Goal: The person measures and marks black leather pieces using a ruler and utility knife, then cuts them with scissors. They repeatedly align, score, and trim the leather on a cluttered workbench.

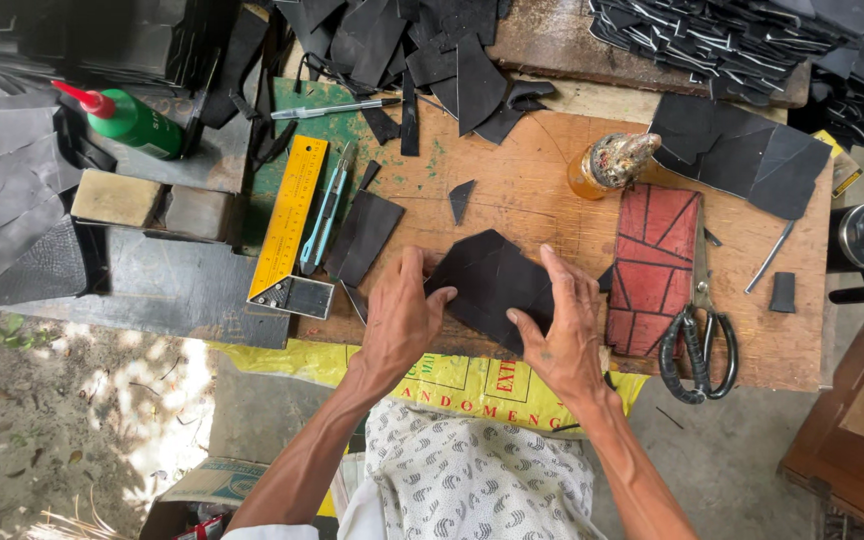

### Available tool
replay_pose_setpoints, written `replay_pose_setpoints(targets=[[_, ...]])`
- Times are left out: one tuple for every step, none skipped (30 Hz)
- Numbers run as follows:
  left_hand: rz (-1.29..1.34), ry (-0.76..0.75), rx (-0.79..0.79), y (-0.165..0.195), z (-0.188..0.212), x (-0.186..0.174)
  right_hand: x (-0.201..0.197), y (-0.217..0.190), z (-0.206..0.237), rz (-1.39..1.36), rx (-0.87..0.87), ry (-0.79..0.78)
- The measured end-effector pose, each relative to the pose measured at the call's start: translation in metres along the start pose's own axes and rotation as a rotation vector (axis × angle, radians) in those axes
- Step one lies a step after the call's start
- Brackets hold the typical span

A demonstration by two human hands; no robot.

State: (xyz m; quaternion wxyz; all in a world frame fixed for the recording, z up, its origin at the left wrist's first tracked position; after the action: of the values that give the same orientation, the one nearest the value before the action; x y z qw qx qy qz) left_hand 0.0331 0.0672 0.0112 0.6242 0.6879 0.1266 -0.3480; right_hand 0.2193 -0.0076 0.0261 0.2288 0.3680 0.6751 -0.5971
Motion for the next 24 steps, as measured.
replay_pose_setpoints(targets=[[0.119, -0.03, -0.042, -0.004, -0.001, 0.004, -0.001, 0.001, 0.0, -0.02, 0.01, 0.003], [0.24, -0.062, -0.085, -0.006, -0.001, 0.009, -0.004, 0.004, 0.001, -0.036, 0.034, 0.018], [0.362, -0.063, -0.19, -0.013, 0.001, 0.012, -0.006, 0.007, 0.001, -0.051, 0.058, 0.031], [0.484, -0.06, -0.292, -0.018, 0.004, 0.016, -0.009, 0.01, 0.002, -0.066, 0.077, 0.047], [0.605, -0.06, -0.394, -0.022, 0.007, 0.021, -0.011, 0.011, 0.002, -0.063, 0.076, 0.056], [0.655, -0.037, -0.388, -0.019, 0.009, 0.021, -0.013, 0.012, 0.003, -0.061, 0.078, 0.062], [0.705, -0.012, -0.381, -0.015, 0.01, 0.021, -0.015, 0.012, 0.003, -0.059, 0.078, 0.068], [0.754, 0.016, -0.373, -0.013, 0.011, 0.019, -0.015, 0.012, 0.004, -0.06, 0.08, 0.062], [0.696, -0.04, -0.432, -0.015, 0.014, 0.022, -0.014, 0.012, 0.004, -0.061, 0.08, 0.054], [0.639, -0.096, -0.489, -0.018, 0.016, 0.025, -0.013, 0.011, 0.003, -0.061, 0.079, 0.048], [0.582, -0.155, -0.545, -0.022, 0.019, 0.029, -0.012, 0.009, 0.003, -0.064, 0.069, 0.04], [0.546, -0.134, -0.509, -0.022, 0.018, 0.025, -0.011, 0.007, 0.004, -0.066, 0.058, 0.034], [0.51, -0.113, -0.472, -0.022, 0.016, 0.022, -0.009, 0.005, 0.003, -0.069, 0.046, 0.029], [0.474, -0.093, -0.435, -0.022, 0.015, 0.019, -0.009, 0.004, 0.002, -0.067, 0.037, 0.028], [0.416, -0.047, -0.286, -0.014, 0.012, 0.013, -0.009, 0.002, 0.001, -0.067, 0.031, 0.027], [0.357, -0.002, -0.134, -0.005, 0.011, 0.008, -0.01, 0.001, 0.0, -0.067, 0.023, 0.027], [0.296, 0.042, 0.019, 0.006, 0.013, 0.003, -0.013, 0.0, -0.002, -0.107, 0.023, 0.059], [0.302, 0.037, 0.051, 0.009, 0.017, 0.004, -0.018, -0.001, -0.004, -0.146, 0.024, 0.091], [0.308, 0.031, 0.081, 0.012, 0.021, 0.004, -0.023, -0.002, -0.005, -0.185, 0.027, 0.122], [0.314, 0.023, 0.109, 0.016, 0.026, 0.005, -0.028, -0.006, -0.007, -0.171, -0.006, 0.151], [0.303, 0.024, 0.115, 0.019, 0.03, 0.004, -0.034, -0.01, -0.008, -0.157, -0.039, 0.179], [0.291, 0.028, 0.124, 0.022, 0.033, 0.004, -0.04, -0.015, -0.01, -0.144, -0.075, 0.209], [0.279, 0.034, 0.131, 0.024, 0.035, 0.003, -0.042, -0.018, -0.011, -0.121, -0.09, 0.21], [0.274, 0.042, 0.142, 0.027, 0.035, 0.002, -0.045, -0.022, -0.012, -0.098, -0.106, 0.21]])
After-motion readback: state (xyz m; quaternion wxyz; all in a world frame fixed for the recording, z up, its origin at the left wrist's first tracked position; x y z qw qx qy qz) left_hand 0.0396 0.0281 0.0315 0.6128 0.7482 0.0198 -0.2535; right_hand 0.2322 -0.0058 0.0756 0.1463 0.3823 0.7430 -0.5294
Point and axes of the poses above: each hand's wrist, its own z-axis away from the middle knuckle, its own x-axis out of the palm, y = z × x, the point moved 8 cm from there along -z, towards the middle knuckle, and after that the axes turned 3 degrees about z, right-handed, at the moved point
